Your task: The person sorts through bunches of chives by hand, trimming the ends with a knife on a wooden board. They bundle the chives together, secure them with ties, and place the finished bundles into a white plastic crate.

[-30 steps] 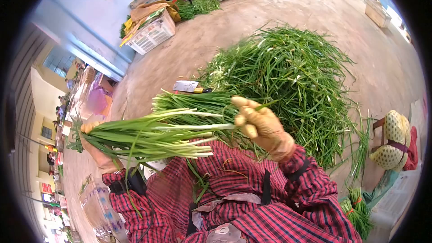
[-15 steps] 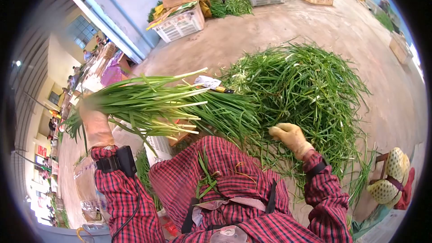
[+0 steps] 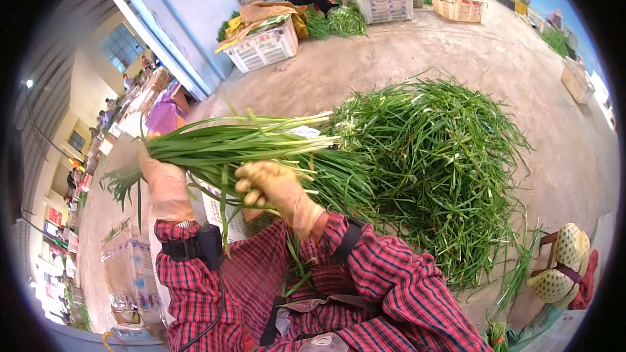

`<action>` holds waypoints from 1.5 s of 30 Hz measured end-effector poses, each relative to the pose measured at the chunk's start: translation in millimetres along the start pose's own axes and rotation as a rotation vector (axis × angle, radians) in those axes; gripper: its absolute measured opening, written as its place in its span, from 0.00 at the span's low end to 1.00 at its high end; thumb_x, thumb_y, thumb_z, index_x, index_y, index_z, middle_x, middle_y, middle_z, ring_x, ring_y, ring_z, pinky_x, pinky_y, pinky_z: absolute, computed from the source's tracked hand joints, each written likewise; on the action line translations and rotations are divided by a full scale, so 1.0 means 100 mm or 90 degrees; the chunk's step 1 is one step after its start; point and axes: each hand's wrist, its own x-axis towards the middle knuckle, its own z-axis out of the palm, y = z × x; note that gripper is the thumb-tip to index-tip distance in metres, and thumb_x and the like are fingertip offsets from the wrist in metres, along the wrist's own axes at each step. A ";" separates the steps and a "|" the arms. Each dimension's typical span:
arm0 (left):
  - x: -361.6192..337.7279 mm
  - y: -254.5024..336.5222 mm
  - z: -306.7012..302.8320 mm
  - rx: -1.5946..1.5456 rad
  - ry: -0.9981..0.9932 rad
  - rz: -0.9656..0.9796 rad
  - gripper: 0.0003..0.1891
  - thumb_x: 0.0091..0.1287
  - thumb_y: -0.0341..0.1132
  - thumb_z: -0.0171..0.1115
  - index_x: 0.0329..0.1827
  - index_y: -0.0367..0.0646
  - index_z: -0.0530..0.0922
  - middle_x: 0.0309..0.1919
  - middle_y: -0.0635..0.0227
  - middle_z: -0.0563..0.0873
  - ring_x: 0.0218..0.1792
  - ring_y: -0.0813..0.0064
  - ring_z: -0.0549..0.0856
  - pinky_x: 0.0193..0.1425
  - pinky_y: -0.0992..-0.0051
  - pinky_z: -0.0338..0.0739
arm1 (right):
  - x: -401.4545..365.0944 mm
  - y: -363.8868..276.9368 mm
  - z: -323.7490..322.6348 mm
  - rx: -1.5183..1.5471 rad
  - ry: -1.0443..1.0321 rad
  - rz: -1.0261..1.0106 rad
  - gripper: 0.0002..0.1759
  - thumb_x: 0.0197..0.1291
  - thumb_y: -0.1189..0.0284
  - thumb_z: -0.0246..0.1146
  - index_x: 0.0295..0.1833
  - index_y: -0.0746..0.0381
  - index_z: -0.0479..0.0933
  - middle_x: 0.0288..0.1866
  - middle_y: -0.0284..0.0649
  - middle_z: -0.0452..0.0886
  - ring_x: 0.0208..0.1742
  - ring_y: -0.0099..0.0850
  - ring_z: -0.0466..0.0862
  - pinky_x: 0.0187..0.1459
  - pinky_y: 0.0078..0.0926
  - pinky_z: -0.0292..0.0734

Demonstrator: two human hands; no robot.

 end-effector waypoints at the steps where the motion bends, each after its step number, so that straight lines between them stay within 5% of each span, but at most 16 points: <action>1: -0.05 -0.04 0.05 -0.004 0.043 0.026 0.15 0.74 0.45 0.49 0.40 0.43 0.76 0.34 0.67 0.82 0.35 0.67 0.82 0.46 0.64 0.81 | -0.12 -0.03 0.11 -0.008 -0.065 0.008 0.13 0.71 0.64 0.57 0.48 0.63 0.80 0.32 0.35 0.85 0.24 0.21 0.81 0.25 0.16 0.73; 3: -0.06 -0.07 0.08 -0.020 0.064 0.005 0.14 0.75 0.46 0.50 0.40 0.45 0.76 0.35 0.69 0.82 0.36 0.70 0.81 0.46 0.64 0.81 | -0.38 -0.14 0.08 -0.137 -0.283 0.077 0.15 0.72 0.64 0.57 0.48 0.64 0.80 0.34 0.37 0.85 0.28 0.21 0.83 0.27 0.16 0.75; 6: 0.07 0.01 0.01 -0.045 0.069 -0.036 0.13 0.74 0.45 0.51 0.38 0.46 0.75 0.34 0.70 0.81 0.37 0.70 0.80 0.45 0.64 0.80 | -0.79 -0.33 -0.25 -0.163 -0.345 0.171 0.14 0.71 0.66 0.58 0.47 0.67 0.80 0.33 0.38 0.84 0.30 0.23 0.82 0.31 0.18 0.74; 10: 0.33 0.09 -0.32 -0.046 -0.069 -0.046 0.16 0.74 0.49 0.52 0.39 0.45 0.76 0.31 0.71 0.80 0.34 0.72 0.81 0.44 0.68 0.80 | -0.96 -0.48 -1.04 -0.326 -0.079 0.244 0.13 0.71 0.68 0.58 0.45 0.66 0.82 0.33 0.37 0.85 0.29 0.23 0.82 0.31 0.19 0.77; 13: 0.27 0.12 -0.28 -0.036 -0.052 -0.031 0.16 0.75 0.49 0.51 0.39 0.45 0.76 0.31 0.70 0.81 0.34 0.72 0.80 0.44 0.68 0.80 | -0.85 -0.30 -1.38 -0.388 0.154 0.140 0.15 0.69 0.65 0.60 0.52 0.65 0.80 0.31 0.34 0.83 0.25 0.18 0.77 0.28 0.16 0.74; 16: 0.16 0.06 -0.20 -0.024 -0.038 -0.014 0.16 0.75 0.48 0.51 0.40 0.45 0.76 0.32 0.70 0.81 0.35 0.72 0.80 0.43 0.69 0.79 | -0.64 -0.51 -0.48 -0.215 0.090 0.133 0.21 0.67 0.66 0.63 0.61 0.64 0.75 0.30 0.32 0.80 0.24 0.17 0.75 0.24 0.16 0.71; 20: 0.11 -0.02 -0.06 -0.077 -0.003 -0.034 0.16 0.75 0.48 0.51 0.39 0.45 0.77 0.33 0.70 0.81 0.35 0.72 0.81 0.43 0.69 0.79 | -0.20 0.01 -0.30 -0.502 0.085 -0.097 0.15 0.64 0.68 0.66 0.53 0.63 0.79 0.27 0.32 0.80 0.24 0.17 0.75 0.25 0.16 0.70; 23: 0.06 0.03 -0.03 -0.059 0.066 -0.023 0.15 0.74 0.47 0.52 0.39 0.45 0.77 0.33 0.71 0.82 0.36 0.72 0.81 0.45 0.68 0.80 | -0.17 0.06 -0.49 -0.319 0.143 -0.043 0.09 0.65 0.69 0.64 0.47 0.63 0.80 0.26 0.32 0.80 0.24 0.17 0.76 0.25 0.16 0.72; 25: 0.17 0.11 -0.21 0.004 -0.069 -0.022 0.17 0.77 0.45 0.44 0.42 0.44 0.76 0.34 0.68 0.81 0.36 0.70 0.81 0.46 0.67 0.81 | -0.36 -0.12 -0.70 -0.293 0.147 0.011 0.09 0.67 0.69 0.63 0.46 0.62 0.80 0.26 0.31 0.81 0.23 0.18 0.77 0.26 0.16 0.73; 29: 0.51 0.18 -0.40 0.003 -0.078 -0.018 0.17 0.78 0.43 0.43 0.43 0.39 0.75 0.37 0.62 0.82 0.40 0.65 0.82 0.49 0.64 0.81 | -0.65 -0.11 -1.69 -0.383 0.122 0.238 0.19 0.67 0.61 0.62 0.56 0.62 0.78 0.44 0.43 0.85 0.42 0.30 0.87 0.39 0.24 0.81; 30: 0.54 0.17 -0.42 0.017 -0.058 0.006 0.17 0.77 0.42 0.43 0.44 0.38 0.75 0.39 0.60 0.82 0.40 0.64 0.82 0.49 0.62 0.81 | -0.73 0.21 -2.20 -0.861 0.083 0.032 0.25 0.66 0.59 0.62 0.63 0.62 0.74 0.56 0.45 0.81 0.58 0.37 0.82 0.53 0.31 0.79; 31: 0.54 0.16 -0.40 0.015 -0.061 0.002 0.17 0.77 0.42 0.43 0.44 0.38 0.75 0.39 0.60 0.82 0.40 0.64 0.82 0.49 0.62 0.81 | -0.82 0.11 -2.07 -1.049 0.116 0.030 0.27 0.64 0.63 0.64 0.66 0.62 0.72 0.61 0.44 0.79 0.63 0.38 0.78 0.62 0.33 0.74; 33: 0.53 0.17 -0.42 0.029 -0.062 0.011 0.17 0.77 0.42 0.43 0.45 0.37 0.74 0.39 0.59 0.82 0.41 0.64 0.82 0.50 0.61 0.81 | -0.79 0.08 -1.86 -0.531 0.182 -0.005 0.28 0.61 0.68 0.66 0.67 0.60 0.71 0.62 0.43 0.77 0.62 0.37 0.78 0.61 0.30 0.74; 37: 0.41 0.14 -0.32 -0.020 -0.051 -0.008 0.16 0.77 0.41 0.44 0.45 0.37 0.75 0.40 0.60 0.82 0.42 0.64 0.82 0.50 0.61 0.81 | -0.51 -0.05 -1.11 -0.463 0.118 -0.163 0.25 0.60 0.72 0.66 0.64 0.61 0.73 0.61 0.45 0.77 0.58 0.34 0.80 0.56 0.30 0.76; 41: 0.41 0.17 -0.31 -0.010 0.006 -0.009 0.15 0.76 0.40 0.46 0.46 0.37 0.76 0.40 0.62 0.83 0.41 0.68 0.83 0.48 0.64 0.81 | -0.39 -0.13 -0.78 -0.725 0.012 -0.259 0.12 0.63 0.72 0.63 0.50 0.64 0.77 0.52 0.45 0.81 0.46 0.35 0.83 0.46 0.30 0.78; 45: 0.43 0.36 -0.48 0.143 -0.211 0.055 0.10 0.73 0.34 0.53 0.48 0.35 0.76 0.40 0.63 0.84 0.38 0.73 0.83 0.43 0.70 0.81 | -0.43 0.07 -1.26 -0.717 0.070 -0.286 0.08 0.65 0.70 0.60 0.42 0.64 0.79 0.37 0.44 0.83 0.38 0.38 0.83 0.41 0.29 0.78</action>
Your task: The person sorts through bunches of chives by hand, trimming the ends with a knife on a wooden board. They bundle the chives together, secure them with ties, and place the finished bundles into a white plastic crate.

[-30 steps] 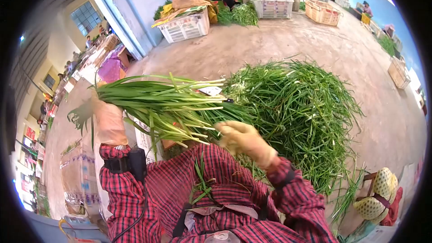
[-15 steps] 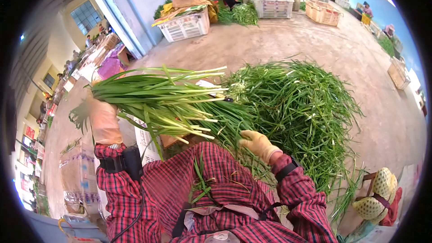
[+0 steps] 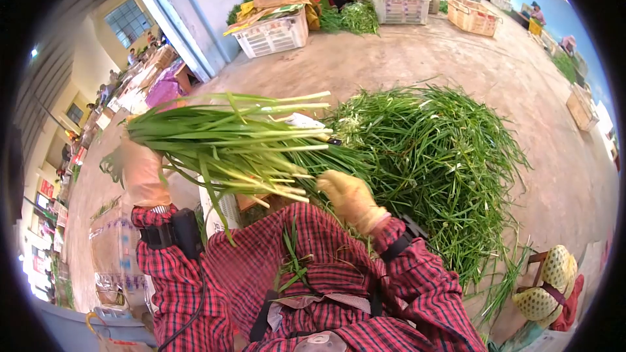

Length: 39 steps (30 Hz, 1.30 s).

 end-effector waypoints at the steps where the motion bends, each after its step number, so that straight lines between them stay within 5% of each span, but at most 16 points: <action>1: -0.09 0.08 0.09 0.035 -0.052 0.007 0.09 0.72 0.31 0.55 0.49 0.35 0.76 0.40 0.63 0.85 0.38 0.74 0.83 0.42 0.72 0.81 | -0.10 0.17 -0.12 -0.029 -0.047 0.061 0.09 0.66 0.68 0.60 0.41 0.64 0.79 0.37 0.43 0.83 0.39 0.39 0.83 0.41 0.30 0.79; 3: 0.00 0.08 -0.01 0.037 -0.039 0.049 0.09 0.71 0.30 0.56 0.50 0.34 0.75 0.40 0.62 0.85 0.38 0.73 0.83 0.42 0.72 0.81 | -0.26 0.37 -0.39 0.003 -0.182 0.335 0.13 0.67 0.65 0.59 0.45 0.64 0.80 0.42 0.42 0.83 0.43 0.38 0.84 0.44 0.29 0.79; 6: -0.02 0.12 0.10 0.030 -0.028 0.108 0.10 0.71 0.29 0.54 0.50 0.31 0.74 0.41 0.59 0.84 0.37 0.71 0.84 0.41 0.73 0.82 | -0.41 0.15 -0.37 -0.208 -0.209 0.093 0.16 0.67 0.63 0.59 0.52 0.62 0.81 0.46 0.44 0.83 0.48 0.34 0.83 0.50 0.26 0.78; 9: -0.08 0.06 0.30 -0.036 0.069 0.107 0.15 0.75 0.36 0.45 0.48 0.31 0.74 0.38 0.56 0.83 0.37 0.65 0.84 0.42 0.66 0.83 | -0.20 -0.39 -0.20 0.411 -0.453 0.284 0.33 0.71 0.50 0.52 0.67 0.66 0.70 0.65 0.46 0.75 0.61 0.36 0.78 0.60 0.33 0.75; 12: -0.65 0.16 1.02 -0.221 0.151 0.047 0.12 0.75 0.45 0.50 0.45 0.46 0.74 0.37 0.73 0.75 0.37 0.75 0.78 0.47 0.71 0.78 | -0.01 -0.52 0.50 0.865 -0.629 0.139 0.48 0.67 0.40 0.50 0.77 0.66 0.49 0.78 0.48 0.55 0.74 0.40 0.64 0.70 0.42 0.63; 15: -1.09 0.12 1.26 -0.153 0.200 0.105 0.16 0.74 0.52 0.53 0.41 0.48 0.72 0.35 0.74 0.73 0.37 0.77 0.75 0.49 0.77 0.72 | 0.26 -0.88 0.78 0.970 -0.549 0.189 0.60 0.52 0.27 0.50 0.79 0.59 0.47 0.80 0.43 0.51 0.76 0.42 0.59 0.72 0.47 0.58; 18: -1.61 -0.02 1.23 0.002 0.064 0.218 0.18 0.79 0.48 0.43 0.34 0.44 0.66 0.29 0.70 0.73 0.33 0.77 0.73 0.44 0.75 0.70 | 0.29 -1.00 0.81 1.104 -0.366 0.300 0.61 0.46 0.24 0.50 0.78 0.54 0.51 0.80 0.42 0.51 0.79 0.46 0.52 0.73 0.57 0.53; 20: -1.91 -0.23 1.05 0.036 -0.093 0.242 0.19 0.79 0.46 0.39 0.33 0.42 0.67 0.30 0.65 0.76 0.34 0.72 0.76 0.44 0.70 0.72 | 0.30 -0.93 0.79 1.221 -0.416 0.207 0.55 0.55 0.29 0.49 0.78 0.54 0.51 0.80 0.43 0.52 0.78 0.45 0.54 0.73 0.55 0.56; 21: -2.03 -0.28 0.94 0.286 -0.149 0.303 0.23 0.78 0.48 0.41 0.30 0.41 0.72 0.30 0.63 0.79 0.33 0.69 0.79 0.42 0.69 0.73 | 0.28 -0.89 0.78 1.217 -0.417 0.212 0.55 0.55 0.29 0.49 0.78 0.54 0.51 0.80 0.43 0.52 0.78 0.45 0.54 0.73 0.55 0.56; 23: -2.21 -0.76 0.52 0.185 -0.383 0.240 0.18 0.73 0.47 0.54 0.29 0.43 0.77 0.31 0.64 0.85 0.31 0.68 0.83 0.37 0.70 0.76 | 0.21 -0.83 0.76 1.497 -0.263 0.384 0.46 0.62 0.36 0.52 0.74 0.57 0.60 0.73 0.48 0.65 0.72 0.44 0.67 0.69 0.53 0.64; 24: -2.10 -0.54 0.66 0.224 -0.618 0.371 0.09 0.64 0.41 0.64 0.33 0.45 0.80 0.35 0.68 0.87 0.31 0.69 0.83 0.34 0.71 0.77 | 0.18 -0.85 0.73 1.492 -0.262 0.386 0.46 0.62 0.36 0.52 0.74 0.57 0.60 0.73 0.48 0.65 0.72 0.44 0.67 0.69 0.53 0.64; 25: -2.29 -0.51 0.66 0.404 -0.552 0.482 0.11 0.56 0.41 0.62 0.35 0.43 0.80 0.37 0.65 0.89 0.36 0.65 0.84 0.34 0.71 0.75 | 0.16 -0.89 0.72 1.310 -0.228 0.364 0.42 0.65 0.41 0.53 0.74 0.59 0.61 0.73 0.49 0.65 0.70 0.44 0.69 0.68 0.50 0.67; 32: -2.69 -0.17 0.37 0.656 -0.643 0.368 0.22 0.52 0.25 0.63 0.53 0.48 0.83 0.48 0.62 0.87 0.47 0.61 0.85 0.54 0.68 0.77 | 0.24 -0.42 0.60 1.086 -0.311 0.468 0.28 0.71 0.63 0.53 0.73 0.62 0.61 0.69 0.46 0.70 0.58 0.36 0.79 0.55 0.37 0.82; 34: -2.61 -0.05 0.12 0.415 -0.679 0.105 0.25 0.52 0.17 0.53 0.53 0.45 0.83 0.49 0.60 0.86 0.53 0.57 0.84 0.61 0.67 0.76 | 0.28 -0.61 0.50 0.967 -0.283 0.504 0.29 0.67 0.65 0.55 0.72 0.63 0.63 0.68 0.44 0.72 0.51 0.32 0.80 0.48 0.32 0.83; 36: -2.56 0.25 -0.21 0.348 -0.520 -0.183 0.21 0.52 0.16 0.47 0.45 0.36 0.85 0.44 0.57 0.88 0.49 0.65 0.87 0.58 0.69 0.79 | 0.36 -0.61 0.39 0.861 -0.316 0.441 0.31 0.63 0.64 0.60 0.69 0.67 0.66 0.65 0.45 0.76 0.47 0.31 0.84 0.44 0.28 0.84; 39: -2.37 0.34 -0.63 0.179 -0.180 -0.208 0.13 0.58 0.21 0.51 0.39 0.34 0.85 0.35 0.57 0.89 0.40 0.69 0.87 0.49 0.73 0.80 | 0.43 -0.68 0.25 0.820 -0.339 0.421 0.32 0.61 0.65 0.61 0.68 0.69 0.67 0.64 0.48 0.76 0.46 0.33 0.84 0.43 0.27 0.84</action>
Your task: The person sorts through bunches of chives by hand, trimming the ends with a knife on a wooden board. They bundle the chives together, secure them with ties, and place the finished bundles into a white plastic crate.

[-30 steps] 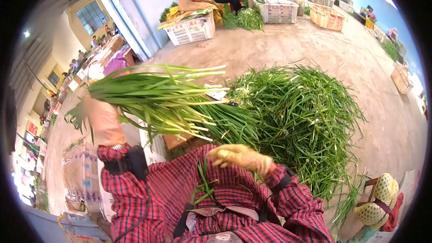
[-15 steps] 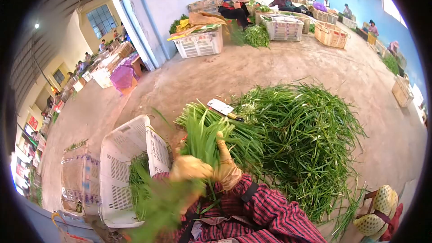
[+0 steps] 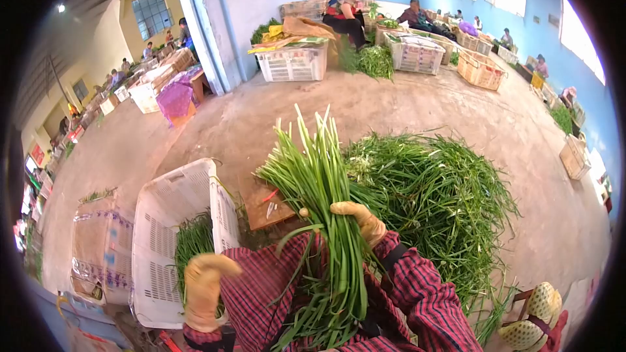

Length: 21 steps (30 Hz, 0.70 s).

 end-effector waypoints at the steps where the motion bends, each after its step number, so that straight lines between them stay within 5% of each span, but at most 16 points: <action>1: 0.06 -0.13 -0.23 0.015 0.030 0.024 0.12 0.64 0.28 0.55 0.44 0.32 0.83 0.36 0.58 0.88 0.39 0.69 0.87 0.48 0.74 0.80 | 0.00 -0.01 -0.01 0.005 -0.005 -0.009 0.31 0.61 0.65 0.61 0.67 0.69 0.67 0.63 0.49 0.77 0.46 0.33 0.84 0.43 0.28 0.84; 3: 0.12 -0.18 -0.34 -0.191 0.080 -0.007 0.23 0.69 0.43 0.58 0.59 0.32 0.76 0.47 0.55 0.86 0.46 0.66 0.85 0.55 0.70 0.78 | 0.03 0.01 -0.01 0.036 -0.069 0.008 0.31 0.60 0.65 0.62 0.66 0.70 0.68 0.59 0.48 0.78 0.42 0.32 0.83 0.40 0.28 0.83; 4: 0.20 -0.21 -0.31 -0.194 0.087 -0.008 0.23 0.69 0.43 0.58 0.59 0.32 0.76 0.47 0.55 0.86 0.46 0.66 0.85 0.55 0.70 0.78 | 0.07 0.05 0.01 0.048 -0.104 0.013 0.32 0.59 0.63 0.62 0.65 0.70 0.68 0.58 0.48 0.79 0.39 0.32 0.83 0.38 0.27 0.82; 6: 0.45 -0.25 -0.14 -0.276 -0.090 -0.077 0.40 0.68 0.57 0.57 0.72 0.34 0.62 0.59 0.50 0.79 0.57 0.60 0.80 0.63 0.64 0.74 | 0.13 0.15 0.01 0.045 -0.108 0.050 0.33 0.57 0.60 0.64 0.63 0.70 0.69 0.53 0.47 0.80 0.34 0.31 0.80 0.34 0.25 0.79; 9: 0.74 -0.47 0.07 -0.402 -0.209 -0.060 0.48 0.66 0.67 0.52 0.75 0.34 0.55 0.68 0.49 0.69 0.66 0.57 0.72 0.71 0.61 0.65 | 0.22 0.22 0.28 -0.026 -0.161 0.145 0.36 0.57 0.60 0.64 0.66 0.70 0.67 0.53 0.48 0.80 0.36 0.30 0.82 0.33 0.26 0.81; 12: 0.82 -0.50 0.24 -0.402 -0.062 -0.016 0.49 0.65 0.71 0.48 0.75 0.37 0.57 0.68 0.51 0.69 0.65 0.55 0.73 0.71 0.60 0.66 | 0.25 0.45 0.23 -0.119 -0.163 0.254 0.34 0.61 0.62 0.63 0.69 0.69 0.65 0.58 0.51 0.79 0.45 0.32 0.84 0.41 0.26 0.84; 15: 0.84 -0.51 0.29 -0.389 -0.056 0.000 0.47 0.65 0.71 0.48 0.74 0.39 0.58 0.69 0.52 0.69 0.65 0.55 0.74 0.70 0.59 0.69 | 0.20 0.64 0.22 -0.043 -0.108 0.364 0.29 0.66 0.66 0.60 0.68 0.69 0.66 0.57 0.51 0.80 0.47 0.32 0.84 0.45 0.24 0.83; 16: 0.90 -0.57 0.28 -0.523 -0.079 0.012 0.38 0.70 0.57 0.55 0.74 0.40 0.59 0.66 0.54 0.73 0.62 0.59 0.77 0.61 0.58 0.79 | 0.23 0.72 0.18 0.024 -0.182 0.381 0.29 0.66 0.65 0.61 0.67 0.69 0.67 0.55 0.50 0.81 0.48 0.32 0.84 0.45 0.23 0.83; 17: 0.92 -0.61 0.27 -0.527 -0.070 0.001 0.38 0.70 0.57 0.55 0.74 0.40 0.59 0.66 0.54 0.73 0.62 0.59 0.77 0.61 0.58 0.79 | 0.25 0.77 0.16 0.093 -0.256 0.394 0.28 0.65 0.64 0.61 0.65 0.70 0.68 0.54 0.49 0.82 0.49 0.32 0.84 0.46 0.23 0.83; 21: 0.88 -0.60 0.21 -0.535 0.003 -0.102 0.33 0.67 0.45 0.63 0.71 0.38 0.64 0.56 0.60 0.81 0.50 0.65 0.83 0.51 0.63 0.84 | 0.24 0.93 -0.01 -0.091 -0.177 0.374 0.29 0.64 0.56 0.63 0.61 0.68 0.73 0.51 0.44 0.82 0.48 0.29 0.83 0.43 0.24 0.83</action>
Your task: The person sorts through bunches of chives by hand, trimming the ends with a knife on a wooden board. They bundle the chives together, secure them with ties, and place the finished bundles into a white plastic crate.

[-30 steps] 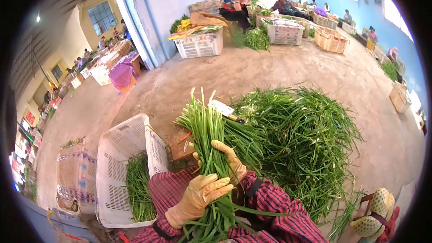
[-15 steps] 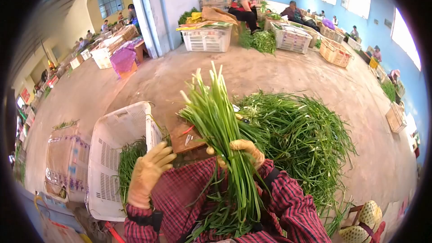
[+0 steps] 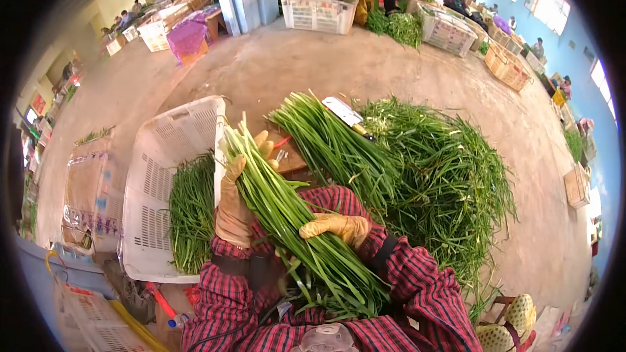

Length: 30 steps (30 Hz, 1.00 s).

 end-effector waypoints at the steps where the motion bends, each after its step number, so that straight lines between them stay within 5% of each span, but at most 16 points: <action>1: -0.01 0.01 -0.02 0.033 0.031 0.012 0.32 0.66 0.43 0.64 0.70 0.38 0.66 0.53 0.61 0.82 0.48 0.67 0.84 0.50 0.65 0.84 | -0.06 0.03 -0.06 -0.043 0.071 -0.009 0.30 0.64 0.56 0.63 0.63 0.68 0.72 0.54 0.44 0.81 0.51 0.28 0.81 0.47 0.24 0.80; 2: -0.02 0.02 -0.03 0.066 0.062 0.025 0.31 0.65 0.41 0.66 0.68 0.39 0.69 0.50 0.62 0.82 0.45 0.68 0.84 0.48 0.67 0.85 | -0.11 -0.01 -0.04 -0.087 0.142 -0.016 0.31 0.65 0.56 0.63 0.65 0.67 0.72 0.56 0.43 0.80 0.53 0.27 0.80 0.52 0.25 0.78; 4: -0.04 0.04 0.02 0.065 0.115 0.020 0.30 0.63 0.38 0.67 0.67 0.38 0.70 0.48 0.66 0.82 0.44 0.72 0.84 0.45 0.72 0.85 | -0.15 -0.22 0.34 -0.148 0.234 -0.246 0.30 0.66 0.59 0.63 0.66 0.67 0.70 0.60 0.41 0.76 0.54 0.26 0.78 0.55 0.25 0.75; 7: -0.02 0.04 -0.02 0.115 0.242 0.058 0.23 0.63 0.35 0.67 0.61 0.41 0.74 0.48 0.69 0.81 0.46 0.72 0.83 0.47 0.73 0.82 | -0.31 -0.30 0.21 -0.520 0.494 -0.400 0.26 0.61 0.68 0.67 0.63 0.63 0.74 0.59 0.40 0.77 0.52 0.28 0.77 0.56 0.31 0.74; 8: 0.00 0.02 -0.05 0.116 0.242 0.057 0.23 0.63 0.35 0.67 0.61 0.41 0.74 0.48 0.69 0.81 0.46 0.72 0.83 0.47 0.73 0.82 | -0.34 -0.39 0.34 -0.519 0.495 -0.401 0.26 0.61 0.68 0.67 0.63 0.63 0.74 0.59 0.40 0.77 0.52 0.28 0.77 0.56 0.31 0.74; 10: 0.10 -0.03 -0.12 0.089 0.301 0.054 0.22 0.63 0.35 0.67 0.59 0.42 0.75 0.48 0.69 0.80 0.46 0.71 0.83 0.48 0.71 0.82 | -0.39 -0.60 0.73 -0.995 0.465 -0.459 0.21 0.56 0.69 0.69 0.56 0.59 0.80 0.53 0.37 0.79 0.51 0.33 0.79 0.54 0.35 0.75; 12: 0.14 -0.08 -0.09 0.085 0.309 0.055 0.22 0.63 0.35 0.68 0.59 0.43 0.75 0.47 0.69 0.80 0.47 0.71 0.82 0.50 0.70 0.81 | -0.25 -0.58 0.93 -1.181 0.482 -0.458 0.13 0.53 0.64 0.70 0.46 0.51 0.83 0.39 0.34 0.81 0.46 0.37 0.79 0.46 0.35 0.75; 14: 0.14 -0.10 0.01 0.085 0.330 0.070 0.21 0.62 0.35 0.68 0.59 0.43 0.75 0.46 0.70 0.80 0.48 0.71 0.82 0.51 0.69 0.81 | -0.08 -0.51 0.95 -1.351 0.529 -0.309 0.10 0.52 0.66 0.70 0.42 0.51 0.84 0.34 0.34 0.80 0.43 0.36 0.80 0.44 0.34 0.76; 17: 0.16 -0.12 -0.02 0.079 0.331 0.094 0.20 0.62 0.36 0.68 0.56 0.42 0.76 0.45 0.70 0.80 0.47 0.71 0.81 0.51 0.68 0.80 | 0.00 -0.40 0.75 -1.350 0.550 -0.142 0.08 0.58 0.60 0.65 0.37 0.52 0.82 0.35 0.36 0.79 0.38 0.37 0.80 0.40 0.38 0.76; 20: 0.15 -0.08 -0.13 0.076 0.342 0.111 0.18 0.61 0.36 0.69 0.53 0.43 0.77 0.45 0.70 0.80 0.46 0.71 0.81 0.51 0.68 0.79 | -0.34 -0.35 0.68 -1.085 0.470 -0.277 0.07 0.57 0.63 0.66 0.37 0.54 0.81 0.34 0.37 0.79 0.37 0.38 0.80 0.39 0.36 0.76; 23: 0.14 -0.03 -0.18 0.076 0.350 0.118 0.17 0.61 0.37 0.69 0.51 0.44 0.77 0.45 0.70 0.79 0.46 0.72 0.81 0.51 0.67 0.78 | -0.91 -0.40 0.62 -0.833 0.385 -0.279 0.05 0.56 0.74 0.69 0.34 0.64 0.80 0.30 0.36 0.80 0.32 0.24 0.79 0.37 0.23 0.75; 25: 0.09 0.01 -0.18 0.086 0.353 0.121 0.17 0.61 0.37 0.69 0.51 0.44 0.78 0.45 0.71 0.79 0.47 0.72 0.80 0.52 0.67 0.78 | -1.38 -0.45 0.59 -0.612 0.486 -0.152 0.04 0.57 0.76 0.68 0.33 0.64 0.80 0.32 0.31 0.81 0.35 0.18 0.77 0.39 0.20 0.75; 28: 0.06 0.02 -0.14 0.083 0.350 0.124 0.17 0.62 0.37 0.69 0.51 0.44 0.78 0.45 0.71 0.79 0.46 0.71 0.80 0.51 0.67 0.78 | -1.83 -0.41 0.28 -0.588 0.754 -0.072 0.04 0.58 0.74 0.67 0.36 0.64 0.81 0.30 0.29 0.80 0.34 0.17 0.76 0.36 0.19 0.74; 30: 0.05 0.02 -0.11 0.086 0.346 0.126 0.16 0.62 0.37 0.68 0.52 0.44 0.78 0.45 0.71 0.79 0.46 0.71 0.80 0.51 0.67 0.77 | -1.97 -0.32 0.04 -0.941 0.884 0.010 0.06 0.56 0.72 0.68 0.37 0.63 0.82 0.28 0.31 0.80 0.32 0.21 0.78 0.35 0.23 0.74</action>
